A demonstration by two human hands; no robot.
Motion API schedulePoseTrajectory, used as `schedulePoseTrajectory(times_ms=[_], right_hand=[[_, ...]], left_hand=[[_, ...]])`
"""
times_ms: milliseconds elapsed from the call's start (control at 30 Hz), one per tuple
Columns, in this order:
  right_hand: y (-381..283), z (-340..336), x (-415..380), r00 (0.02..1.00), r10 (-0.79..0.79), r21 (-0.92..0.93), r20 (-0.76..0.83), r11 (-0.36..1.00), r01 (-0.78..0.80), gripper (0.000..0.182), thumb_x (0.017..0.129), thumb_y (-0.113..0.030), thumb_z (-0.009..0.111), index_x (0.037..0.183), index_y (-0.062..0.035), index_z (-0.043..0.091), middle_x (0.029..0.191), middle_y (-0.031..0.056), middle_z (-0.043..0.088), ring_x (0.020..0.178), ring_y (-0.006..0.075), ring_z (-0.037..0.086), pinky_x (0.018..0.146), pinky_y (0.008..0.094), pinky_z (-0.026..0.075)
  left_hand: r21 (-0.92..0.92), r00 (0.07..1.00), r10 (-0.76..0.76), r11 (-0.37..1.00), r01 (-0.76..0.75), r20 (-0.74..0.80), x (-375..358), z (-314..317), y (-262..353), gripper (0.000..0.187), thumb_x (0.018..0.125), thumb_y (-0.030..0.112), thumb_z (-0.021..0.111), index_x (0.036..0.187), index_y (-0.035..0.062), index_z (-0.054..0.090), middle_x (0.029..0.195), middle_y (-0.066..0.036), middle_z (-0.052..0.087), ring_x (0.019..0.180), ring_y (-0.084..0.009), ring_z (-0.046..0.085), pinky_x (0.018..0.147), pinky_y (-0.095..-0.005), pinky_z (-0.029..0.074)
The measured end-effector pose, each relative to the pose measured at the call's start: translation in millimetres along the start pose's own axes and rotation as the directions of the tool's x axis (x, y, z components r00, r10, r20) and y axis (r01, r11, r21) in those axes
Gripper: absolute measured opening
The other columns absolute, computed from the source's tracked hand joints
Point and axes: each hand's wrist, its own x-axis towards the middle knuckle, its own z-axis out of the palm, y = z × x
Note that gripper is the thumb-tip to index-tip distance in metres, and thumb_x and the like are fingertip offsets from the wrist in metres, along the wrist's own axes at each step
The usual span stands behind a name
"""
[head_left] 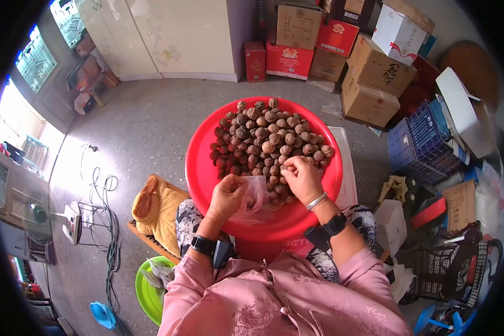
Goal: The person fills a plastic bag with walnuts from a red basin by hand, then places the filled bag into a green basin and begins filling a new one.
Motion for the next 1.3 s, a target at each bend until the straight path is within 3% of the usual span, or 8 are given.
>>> schedulePoseTrajectory(times_ms=[133,200,267,500,733,833,1200,1300], right_hand=[[7.9,-9.2,5.9,0.996,0.091,-0.101,-0.014,0.991,-0.092,0.019,0.077,-0.009,0.072,0.094,-0.0055,0.062,0.086,0.0131,0.063,0.078,0.0303,0.063,0.071,0.0408,0.051],[13.3,-8.4,7.2,0.997,0.071,-0.171,0.008,0.983,-0.068,0.019,0.078,-0.01,0.072,0.094,-0.0054,0.062,0.088,0.0144,0.063,0.081,0.0328,0.063,0.072,0.0431,0.051],[18.0,-5.3,8.0,0.997,-0.021,-0.303,0.068,0.952,0.041,0.021,0.078,-0.01,0.07,0.098,-0.007,0.063,0.093,0.0155,0.061,0.086,0.0359,0.062,0.073,0.0459,0.05],[25.4,7.2,6.1,0.963,0.002,-0.452,0.268,0.884,0.124,0.024,0.076,-0.008,0.07,0.098,-0.0132,0.062,0.096,0.0142,0.057,0.087,0.0387,0.061,0.076,0.0473,0.052],[19.4,11.8,21.0,0.99,-0.044,-0.325,0.135,0.942,0.087,0.02,0.079,-0.012,0.069,0.096,-0.0092,0.06,0.097,0.0159,0.057,0.086,0.0386,0.06,0.074,0.0488,0.05],[15.7,13.2,28.9,0.993,-0.114,-0.347,-0.021,0.933,0.1,0.019,0.078,-0.012,0.069,0.095,-0.0089,0.06,0.094,0.0147,0.056,0.089,0.0372,0.058,0.075,0.0472,0.049],[-3.9,-3.1,65.2,0.975,-0.221,-0.504,0.015,0.841,0.199,0.033,0.072,-0.014,0.076,0.103,-0.0128,0.066,0.102,0.0098,0.058,0.1,0.0324,0.056,0.087,0.0438,0.045],[2.6,6.4,65.5,0.975,-0.218,-0.558,0.039,0.805,0.202,0.043,0.071,-0.016,0.077,0.112,-0.0165,0.064,0.117,0.0102,0.056,0.111,0.0336,0.053,0.093,0.0466,0.042]], left_hand=[[-0.013,1.0,-0.006,1.0,0.007,0.015,2.5,-1.1,-7.9,0.006,0.092,0.009,0.061,0.097,0.0043,0.06,0.076,0.001,0.062,0.056,-0.0035,0.05,0.048,-0.02,0.039],[-0.021,0.999,0.029,0.999,-0.029,0.017,4.8,0.0,-14.2,0.006,0.092,0.009,0.061,0.096,0.0043,0.06,0.075,0.001,0.062,0.056,-0.0034,0.05,0.048,-0.0199,0.039],[0.001,0.985,0.175,0.985,-0.175,0.002,6.7,1.2,-18.2,0.006,0.092,0.009,0.061,0.096,0.0042,0.06,0.075,0.001,0.062,0.056,-0.0036,0.051,0.047,-0.0198,0.04],[0.033,0.997,0.067,0.997,-0.068,0.028,4.3,-2.1,-12.7,0.007,0.091,0.009,0.063,0.096,0.0039,0.06,0.076,0.001,0.063,0.061,-0.004,0.055,0.05,-0.0191,0.042],[0.012,0.997,0.076,0.997,-0.076,0.032,1.7,-0.4,-8.2,0.008,0.091,0.009,0.063,0.096,0.004,0.06,0.075,0.001,0.061,0.059,-0.0034,0.052,0.049,-0.0196,0.041],[0.017,0.998,0.059,0.998,-0.06,0.032,3.0,-1.1,-10.9,0.007,0.091,0.008,0.062,0.096,0.0038,0.06,0.075,0.001,0.061,0.059,-0.0036,0.052,0.05,-0.0196,0.042],[0.073,0.982,0.19,0.979,-0.191,0.019,5.4,-1.5,-8.1,0.005,0.09,0.005,0.06,0.095,0.0034,0.06,0.079,-0.001,0.065,0.065,-0.0054,0.057,0.054,-0.0201,0.045],[0.049,0.999,0.037,0.998,-0.038,0.032,3.4,-3.1,-2.8,0.005,0.09,0.004,0.06,0.095,0.0026,0.06,0.081,-0.002,0.066,0.07,-0.0062,0.06,0.058,-0.0206,0.048]])
